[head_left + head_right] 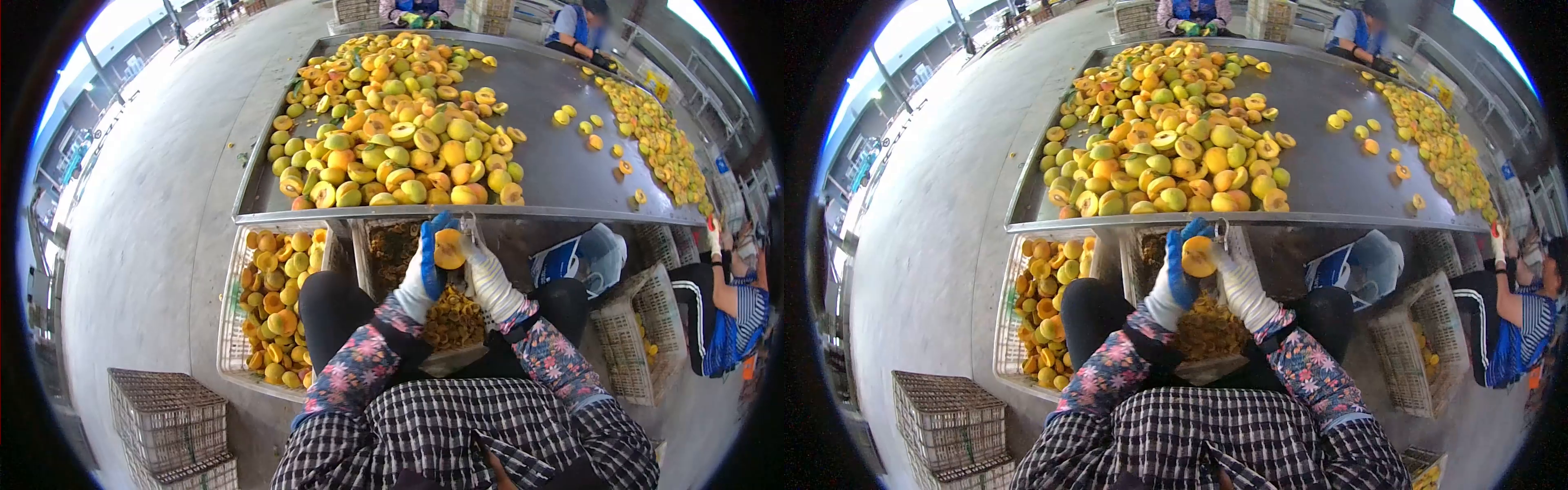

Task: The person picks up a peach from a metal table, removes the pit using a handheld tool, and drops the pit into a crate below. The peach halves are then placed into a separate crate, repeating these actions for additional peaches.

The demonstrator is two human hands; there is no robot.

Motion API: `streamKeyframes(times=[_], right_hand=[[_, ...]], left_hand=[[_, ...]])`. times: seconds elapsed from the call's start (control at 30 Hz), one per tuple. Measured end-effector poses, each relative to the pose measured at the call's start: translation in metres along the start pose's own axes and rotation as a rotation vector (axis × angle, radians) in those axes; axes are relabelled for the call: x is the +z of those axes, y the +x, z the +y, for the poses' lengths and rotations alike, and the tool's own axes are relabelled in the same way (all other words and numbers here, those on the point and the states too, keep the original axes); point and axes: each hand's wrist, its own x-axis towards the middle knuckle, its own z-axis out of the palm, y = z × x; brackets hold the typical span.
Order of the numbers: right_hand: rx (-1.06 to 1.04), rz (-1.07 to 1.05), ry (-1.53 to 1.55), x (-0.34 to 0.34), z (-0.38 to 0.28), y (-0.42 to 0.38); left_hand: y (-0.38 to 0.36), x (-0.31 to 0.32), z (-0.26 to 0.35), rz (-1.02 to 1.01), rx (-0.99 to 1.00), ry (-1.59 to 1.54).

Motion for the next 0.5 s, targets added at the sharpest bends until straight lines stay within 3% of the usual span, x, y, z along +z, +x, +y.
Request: streamKeyframes(times=[0.07, 0.13, 0.2, 0.27, 0.3, 0.4, 0.47, 0.5], right_hand=[[-0.082, -0.061, -0.208, 0.008, -0.003, -0.005], [-0.207, -0.081, -0.506, 0.000, 0.003, -0.002], [-0.243, -0.072, -0.579, 0.002, -0.006, -0.007], [-0.244, -0.057, -0.542, 0.009, -0.026, -0.014], [-0.390, -0.129, -0.893, 0.004, -0.031, -0.018], [-0.568, -0.174, -1.176, 0.014, -0.042, -0.024], [-0.565, -0.150, -1.170, 0.018, -0.041, -0.026], [-0.566, -0.157, -1.190, 0.019, -0.043, -0.026]], left_hand=[[0.006, -0.012, -0.010, 0.136, -0.027, -0.319], [0.011, -0.027, -0.016, 0.128, -0.045, -0.562], [0.013, -0.022, -0.003, 0.200, -0.014, -0.654], [0.011, -0.018, 0.009, 0.234, 0.071, -0.399], [0.009, -0.019, 0.011, 0.226, 0.146, -0.197], [-0.002, -0.008, 0.016, 0.220, 0.301, 0.189], [0.003, -0.013, 0.013, 0.249, 0.102, -0.051], [0.004, -0.013, 0.012, 0.274, 0.102, -0.030]])
